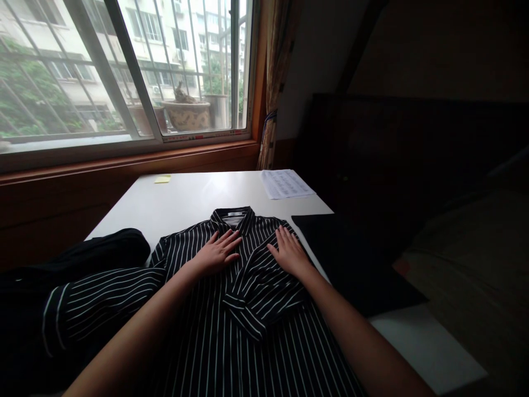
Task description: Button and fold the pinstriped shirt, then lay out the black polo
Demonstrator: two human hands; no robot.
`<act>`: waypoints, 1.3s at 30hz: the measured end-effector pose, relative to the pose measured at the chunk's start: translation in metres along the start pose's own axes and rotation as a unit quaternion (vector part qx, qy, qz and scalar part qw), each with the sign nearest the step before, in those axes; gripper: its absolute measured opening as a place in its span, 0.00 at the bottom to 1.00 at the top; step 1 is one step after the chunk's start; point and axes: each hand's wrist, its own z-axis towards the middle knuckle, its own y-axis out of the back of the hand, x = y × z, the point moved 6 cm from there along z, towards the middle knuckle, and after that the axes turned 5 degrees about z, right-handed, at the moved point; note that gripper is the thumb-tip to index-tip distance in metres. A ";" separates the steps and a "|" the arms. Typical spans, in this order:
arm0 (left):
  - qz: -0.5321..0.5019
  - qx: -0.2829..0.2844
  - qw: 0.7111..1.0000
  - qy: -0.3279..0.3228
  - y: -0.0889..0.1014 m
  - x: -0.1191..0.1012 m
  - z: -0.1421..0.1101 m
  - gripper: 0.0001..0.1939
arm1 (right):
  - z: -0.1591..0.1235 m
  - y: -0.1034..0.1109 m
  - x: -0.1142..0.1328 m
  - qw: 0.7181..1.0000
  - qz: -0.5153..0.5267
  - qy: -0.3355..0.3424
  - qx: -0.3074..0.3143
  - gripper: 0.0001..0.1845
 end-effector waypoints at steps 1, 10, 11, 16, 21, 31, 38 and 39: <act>0.001 -0.002 1.000 0.002 0.001 0.000 -0.001 0.32 | 0.000 0.000 0.000 1.000 0.000 0.000 0.000 0.42; 0.012 -0.125 0.983 0.133 0.035 0.018 -0.023 0.22 | -0.001 -0.001 0.000 1.000 0.013 -0.006 -0.008 0.42; 0.014 -0.124 0.983 0.138 0.037 0.022 -0.022 0.22 | 0.000 -0.001 0.000 1.000 0.014 -0.007 -0.008 0.42; 0.019 -0.079 0.988 0.132 0.023 0.044 -0.006 0.25 | 0.000 -0.003 -0.002 1.000 0.020 -0.010 -0.005 0.43; 0.015 -0.019 0.989 0.149 -0.002 0.061 0.011 0.29 | 0.000 -0.002 -0.001 1.000 0.010 -0.007 -0.008 0.42; -0.009 0.040 0.981 0.190 -0.009 0.091 0.030 0.30 | 0.000 -0.002 -0.001 1.000 0.006 -0.006 -0.001 0.42; -0.018 0.043 0.980 0.194 -0.008 0.102 0.034 0.29 | -0.001 -0.001 -0.001 1.000 0.004 -0.008 -0.001 0.42; -0.014 0.037 0.980 0.196 -0.009 0.102 0.034 0.29 | -0.001 -0.001 -0.001 1.000 0.004 -0.008 -0.001 0.42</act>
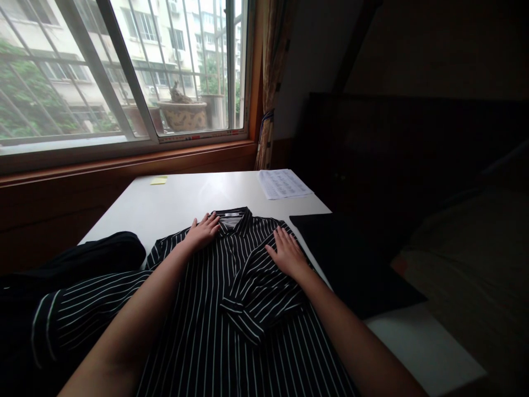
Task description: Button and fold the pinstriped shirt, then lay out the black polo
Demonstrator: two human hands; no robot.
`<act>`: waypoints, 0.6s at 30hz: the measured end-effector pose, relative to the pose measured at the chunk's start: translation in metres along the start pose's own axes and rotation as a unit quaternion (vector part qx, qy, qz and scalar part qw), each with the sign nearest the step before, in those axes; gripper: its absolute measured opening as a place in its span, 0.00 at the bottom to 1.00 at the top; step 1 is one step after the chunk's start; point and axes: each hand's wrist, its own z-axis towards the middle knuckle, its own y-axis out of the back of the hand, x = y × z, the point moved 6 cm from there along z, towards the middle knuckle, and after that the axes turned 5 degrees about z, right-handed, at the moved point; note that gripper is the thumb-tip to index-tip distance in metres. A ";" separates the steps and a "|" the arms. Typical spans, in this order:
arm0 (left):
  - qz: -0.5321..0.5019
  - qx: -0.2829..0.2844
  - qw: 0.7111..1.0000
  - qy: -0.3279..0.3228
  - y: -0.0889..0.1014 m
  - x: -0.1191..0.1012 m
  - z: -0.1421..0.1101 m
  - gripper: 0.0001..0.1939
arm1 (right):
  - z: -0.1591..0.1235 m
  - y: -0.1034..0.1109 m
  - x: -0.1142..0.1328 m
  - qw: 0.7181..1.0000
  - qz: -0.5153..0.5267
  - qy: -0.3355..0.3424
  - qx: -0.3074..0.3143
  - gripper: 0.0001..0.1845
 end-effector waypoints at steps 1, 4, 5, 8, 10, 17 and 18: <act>0.003 -0.007 1.000 0.002 -0.001 -0.001 0.000 0.29 | 0.000 0.000 0.000 1.000 0.001 0.000 -0.001 0.42; 0.009 -0.020 1.000 0.013 -0.003 -0.002 0.002 0.31 | 0.000 0.000 0.000 1.000 0.002 0.002 -0.003 0.42; 0.009 -0.022 1.000 0.017 -0.004 -0.001 0.003 0.32 | 0.000 0.000 0.000 1.000 0.003 0.002 -0.004 0.42; 0.007 -0.031 0.999 0.027 -0.003 0.001 0.008 0.33 | 0.000 0.000 0.000 1.000 0.004 0.003 -0.003 0.42; 0.005 -0.042 0.999 0.030 -0.002 0.002 0.010 0.32 | 0.000 0.000 0.000 1.000 0.005 0.003 -0.004 0.42; 0.000 -0.143 0.989 0.031 0.014 -0.001 0.000 0.28 | -0.001 0.004 0.002 1.000 0.009 -0.004 -0.023 0.39; -0.001 -0.162 0.986 0.035 0.017 0.001 -0.003 0.27 | -0.001 0.006 0.002 1.000 0.010 -0.007 -0.028 0.38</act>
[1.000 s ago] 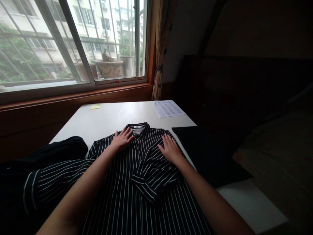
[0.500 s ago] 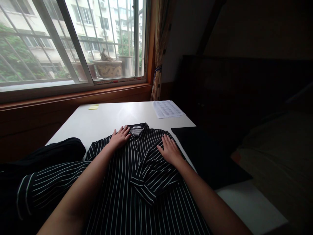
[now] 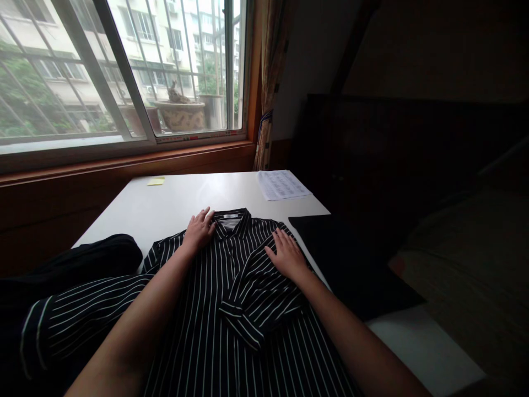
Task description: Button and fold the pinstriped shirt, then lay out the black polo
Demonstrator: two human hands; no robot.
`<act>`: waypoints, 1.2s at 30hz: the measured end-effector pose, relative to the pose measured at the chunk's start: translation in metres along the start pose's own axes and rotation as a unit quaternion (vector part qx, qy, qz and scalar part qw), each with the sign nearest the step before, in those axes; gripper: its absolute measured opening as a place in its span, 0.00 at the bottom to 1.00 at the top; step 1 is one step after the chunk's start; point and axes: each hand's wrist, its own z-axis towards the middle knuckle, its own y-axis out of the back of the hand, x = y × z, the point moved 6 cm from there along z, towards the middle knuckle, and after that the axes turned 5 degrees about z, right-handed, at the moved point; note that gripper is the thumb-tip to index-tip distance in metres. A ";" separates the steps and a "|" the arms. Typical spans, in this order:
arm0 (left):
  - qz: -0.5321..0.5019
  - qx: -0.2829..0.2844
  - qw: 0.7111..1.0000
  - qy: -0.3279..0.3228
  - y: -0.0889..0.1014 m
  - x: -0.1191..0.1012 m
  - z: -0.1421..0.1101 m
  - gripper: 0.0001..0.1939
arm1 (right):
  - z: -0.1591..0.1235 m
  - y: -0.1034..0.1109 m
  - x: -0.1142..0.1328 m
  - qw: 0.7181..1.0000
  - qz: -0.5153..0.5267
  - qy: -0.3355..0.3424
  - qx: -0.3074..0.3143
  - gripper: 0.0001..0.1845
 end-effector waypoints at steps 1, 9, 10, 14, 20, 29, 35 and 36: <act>-0.001 -0.017 1.000 0.005 0.004 0.002 -0.002 0.26 | 0.000 0.002 0.001 1.000 0.000 -0.005 -0.005 0.38; 0.002 -0.053 0.998 -0.022 0.020 0.028 -0.026 0.17 | 0.034 0.015 0.030 0.998 0.035 0.029 -0.043 0.30; 0.001 -0.045 0.998 -0.039 0.020 0.029 -0.029 0.17 | 0.042 0.012 0.037 0.997 0.043 0.051 -0.035 0.29; -0.003 0.009 0.994 -0.111 0.012 0.027 -0.032 0.18 | 0.071 -0.007 0.059 0.992 0.065 0.111 0.012 0.28; 0.010 0.075 0.992 -0.096 -0.006 0.034 -0.029 0.23 | 0.086 -0.024 0.056 0.990 0.073 0.118 0.037 0.32; 0.013 0.132 0.989 -0.059 -0.004 0.048 -0.033 0.28 | 0.086 -0.024 0.039 0.991 0.077 0.105 0.032 0.34; 0.025 0.138 0.990 -0.035 -0.006 0.054 -0.034 0.29 | 0.088 -0.006 0.049 0.991 0.089 0.095 -0.033 0.28; 0.026 0.138 0.990 -0.034 -0.006 0.054 -0.034 0.29 | 0.089 -0.001 0.055 0.990 0.093 0.096 -0.048 0.27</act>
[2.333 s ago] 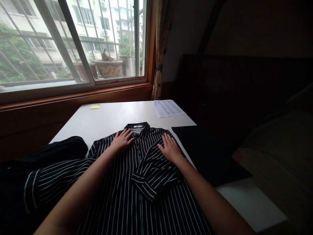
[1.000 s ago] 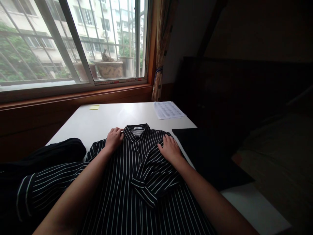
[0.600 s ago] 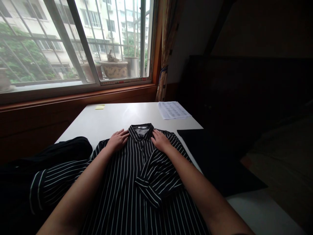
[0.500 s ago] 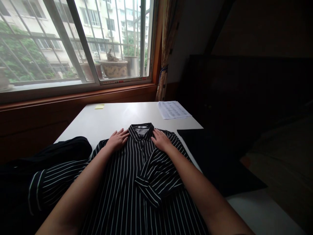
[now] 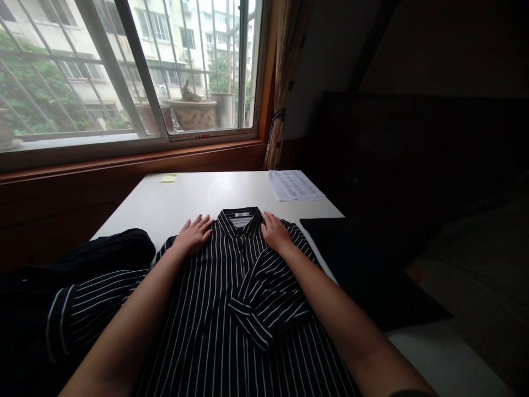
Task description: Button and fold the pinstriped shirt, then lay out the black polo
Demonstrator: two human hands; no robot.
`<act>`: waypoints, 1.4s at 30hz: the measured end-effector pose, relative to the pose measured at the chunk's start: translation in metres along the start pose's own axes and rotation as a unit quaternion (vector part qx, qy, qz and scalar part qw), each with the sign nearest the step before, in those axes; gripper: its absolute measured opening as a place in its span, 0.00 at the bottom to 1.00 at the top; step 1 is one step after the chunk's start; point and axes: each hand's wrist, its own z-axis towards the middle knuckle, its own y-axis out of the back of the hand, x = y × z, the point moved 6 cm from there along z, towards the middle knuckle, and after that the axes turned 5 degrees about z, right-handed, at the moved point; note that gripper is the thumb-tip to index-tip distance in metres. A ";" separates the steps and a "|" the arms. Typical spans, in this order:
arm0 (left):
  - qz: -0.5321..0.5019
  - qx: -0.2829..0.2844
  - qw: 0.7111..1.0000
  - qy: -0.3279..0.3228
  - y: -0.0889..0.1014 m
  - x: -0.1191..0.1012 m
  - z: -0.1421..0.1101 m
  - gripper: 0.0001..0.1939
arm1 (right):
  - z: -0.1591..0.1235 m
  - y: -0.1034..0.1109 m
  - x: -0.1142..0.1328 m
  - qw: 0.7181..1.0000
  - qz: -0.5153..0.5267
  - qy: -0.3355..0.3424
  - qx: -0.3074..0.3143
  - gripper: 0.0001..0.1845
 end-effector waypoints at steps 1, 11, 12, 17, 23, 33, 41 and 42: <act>0.001 0.000 1.000 0.002 0.000 0.000 0.000 0.29 | 0.004 0.003 0.008 1.000 0.003 0.007 -0.013 0.26; 0.013 -0.003 1.000 0.016 0.000 -0.001 0.000 0.29 | 0.047 -0.044 0.094 0.989 0.039 0.130 0.059 0.22; 0.013 -0.004 1.000 0.018 0.001 0.000 0.000 0.29 | 0.048 -0.048 0.094 0.989 0.039 0.127 0.066 0.23; 0.009 -0.011 0.999 0.045 0.000 0.005 0.000 0.30 | 0.046 -0.055 0.079 0.990 0.028 0.101 0.091 0.29; 0.003 -0.029 0.996 0.081 0.002 0.010 -0.003 0.32 | 0.042 -0.051 0.069 0.992 0.010 0.078 0.095 0.31; 0.011 -0.056 0.998 0.035 0.011 -0.003 -0.009 0.25 | 0.048 -0.051 0.082 0.992 -0.009 0.077 0.097 0.30; 0.004 -0.050 0.996 0.078 0.001 0.010 -0.004 0.28 | 0.060 -0.059 0.089 0.994 -0.011 0.043 0.095 0.32; 0.003 -0.048 0.995 0.084 0.000 0.011 -0.004 0.28 | 0.061 -0.060 0.089 0.995 -0.011 0.039 0.094 0.32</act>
